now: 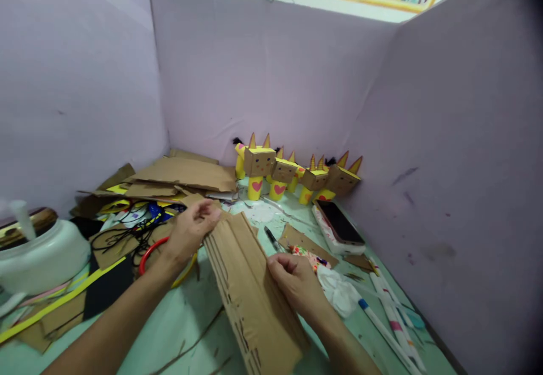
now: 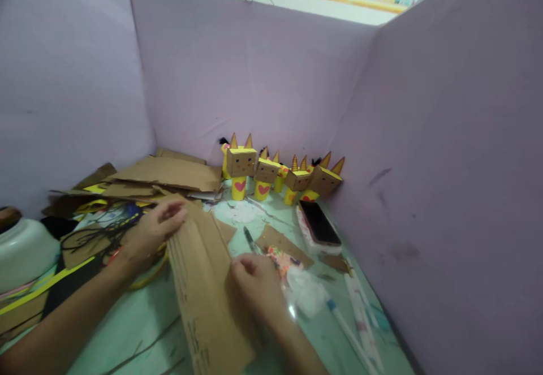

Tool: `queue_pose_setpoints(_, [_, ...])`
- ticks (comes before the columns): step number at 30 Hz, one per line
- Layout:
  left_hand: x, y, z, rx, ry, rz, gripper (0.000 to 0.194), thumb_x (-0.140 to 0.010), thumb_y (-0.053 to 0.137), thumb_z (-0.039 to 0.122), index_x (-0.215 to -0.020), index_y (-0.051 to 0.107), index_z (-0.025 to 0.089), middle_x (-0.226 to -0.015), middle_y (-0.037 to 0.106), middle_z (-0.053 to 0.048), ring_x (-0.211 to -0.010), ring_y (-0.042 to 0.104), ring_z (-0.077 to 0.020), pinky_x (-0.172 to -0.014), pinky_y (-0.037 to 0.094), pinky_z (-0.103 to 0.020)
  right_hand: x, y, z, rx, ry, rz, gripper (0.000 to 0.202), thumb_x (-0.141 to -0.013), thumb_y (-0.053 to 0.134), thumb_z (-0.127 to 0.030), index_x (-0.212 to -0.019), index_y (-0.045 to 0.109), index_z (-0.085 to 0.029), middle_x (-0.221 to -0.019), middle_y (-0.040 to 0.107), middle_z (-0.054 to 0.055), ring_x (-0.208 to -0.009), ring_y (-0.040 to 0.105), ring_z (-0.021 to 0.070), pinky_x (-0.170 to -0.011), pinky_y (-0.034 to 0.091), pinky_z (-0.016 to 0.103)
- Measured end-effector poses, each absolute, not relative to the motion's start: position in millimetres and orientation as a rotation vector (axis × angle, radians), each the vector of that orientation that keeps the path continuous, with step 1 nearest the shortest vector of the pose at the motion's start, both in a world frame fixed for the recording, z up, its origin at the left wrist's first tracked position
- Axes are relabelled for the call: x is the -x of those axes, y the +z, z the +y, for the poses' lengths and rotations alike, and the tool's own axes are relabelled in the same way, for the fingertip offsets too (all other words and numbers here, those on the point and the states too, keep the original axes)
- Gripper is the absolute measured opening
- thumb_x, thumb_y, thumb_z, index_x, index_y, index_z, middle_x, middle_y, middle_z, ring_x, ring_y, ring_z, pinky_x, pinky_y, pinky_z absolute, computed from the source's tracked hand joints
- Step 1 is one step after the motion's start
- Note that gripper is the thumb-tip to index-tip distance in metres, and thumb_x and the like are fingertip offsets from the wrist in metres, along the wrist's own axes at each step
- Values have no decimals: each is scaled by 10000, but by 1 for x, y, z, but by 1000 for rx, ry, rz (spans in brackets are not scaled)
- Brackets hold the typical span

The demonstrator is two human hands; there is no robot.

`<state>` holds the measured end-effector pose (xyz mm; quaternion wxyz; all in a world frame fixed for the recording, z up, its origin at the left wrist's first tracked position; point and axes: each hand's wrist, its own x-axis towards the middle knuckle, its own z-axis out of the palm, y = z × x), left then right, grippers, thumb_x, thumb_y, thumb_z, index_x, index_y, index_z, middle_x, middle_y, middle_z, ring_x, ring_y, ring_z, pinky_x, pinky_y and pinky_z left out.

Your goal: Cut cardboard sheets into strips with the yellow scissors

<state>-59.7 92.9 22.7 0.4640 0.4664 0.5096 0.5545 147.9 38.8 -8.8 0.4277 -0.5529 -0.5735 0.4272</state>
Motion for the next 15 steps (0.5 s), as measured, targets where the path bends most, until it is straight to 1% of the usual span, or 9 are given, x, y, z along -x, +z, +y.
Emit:
queue_pose_setpoints(2, [61, 21, 93, -1119, 1198, 1189, 294, -555, 753, 323, -726, 658, 103, -678, 642, -57, -566, 565, -163, -501, 404, -235, -149, -6, 37, 1357, 1154, -1473, 275, -696, 544, -345, -483, 522, -172, -478, 395, -42, -498, 352, 104, -476, 245, 224])
queue_pose_setpoints(3, [62, 20, 94, -1098, 1156, 1173, 248, -542, 752, 307, -622, 642, 100, -576, 618, -48, -496, 540, -152, -466, 384, -234, -151, -5, 37, 1339, 1209, -1476, 300, -713, 541, -387, -509, 557, -168, -491, 438, -32, -497, 381, 111, -478, 265, 225])
queue_pose_setpoints(4, [64, 18, 96, -1075, 1143, 1163, 229, -538, 746, 296, -569, 625, 104, -521, 598, -37, -454, 518, -140, -447, 367, -230, -154, -3, 38, 1305, 1278, -1450, 332, -734, 529, -436, -558, 601, -164, -523, 496, -16, -508, 424, 123, -486, 296, 231])
queue_pose_setpoints(6, [67, 15, 100, -1026, 1179, 1152, 212, -539, 733, 291, -560, 613, 117, -500, 590, -17, -436, 502, -121, -449, 361, -220, -163, 0, 40, 1178, 1463, -1287, 402, -770, 494, -517, -729, 678, -162, -667, 626, 36, -596, 539, 170, -549, 383, 264])
queue_pose_setpoints(7, [69, 14, 102, -1005, 1208, 1147, 211, -544, 728, 297, -575, 615, 122, -511, 597, -12, -446, 506, -118, -461, 367, -219, -168, 1, 42, 1097, 1550, -1156, 409, -784, 489, -521, -818, 689, -166, -752, 663, 58, -663, 582, 192, -601, 414, 285])
queue_pose_setpoints(9, [73, 12, 105, -976, 1253, 1138, 216, -543, 730, 302, -602, 624, 124, -529, 607, -7, -469, 515, -119, -481, 379, -222, -176, 2, 46, 1004, 1676, -906, 371, -785, 521, -496, -890, 690, -183, -813, 693, 71, -705, 618, 196, -647, 436, 295])
queue_pose_setpoints(12, [73, 12, 105, -962, 1274, 1124, 221, -530, 750, 289, -627, 647, 119, -555, 626, -14, -501, 531, -128, -506, 390, -231, -179, 3, 48, 992, 1813, -762, 393, -777, 538, -505, -872, 694, -157, -731, 699, 79, -586, 619, 160, -549, 431, 258])
queue_pose_setpoints(15, [66, 14, 100, -962, 1267, 1111, 201, -522, 767, 262, -614, 664, 116, -557, 632, -18, -501, 525, -128, -501, 375, -229, -169, 1, 43, 956, 1975, -843, 454, -756, 566, -530, -902, 685, -117, -703, 687, 83, -548, 614, 150, -476, 419, 236])
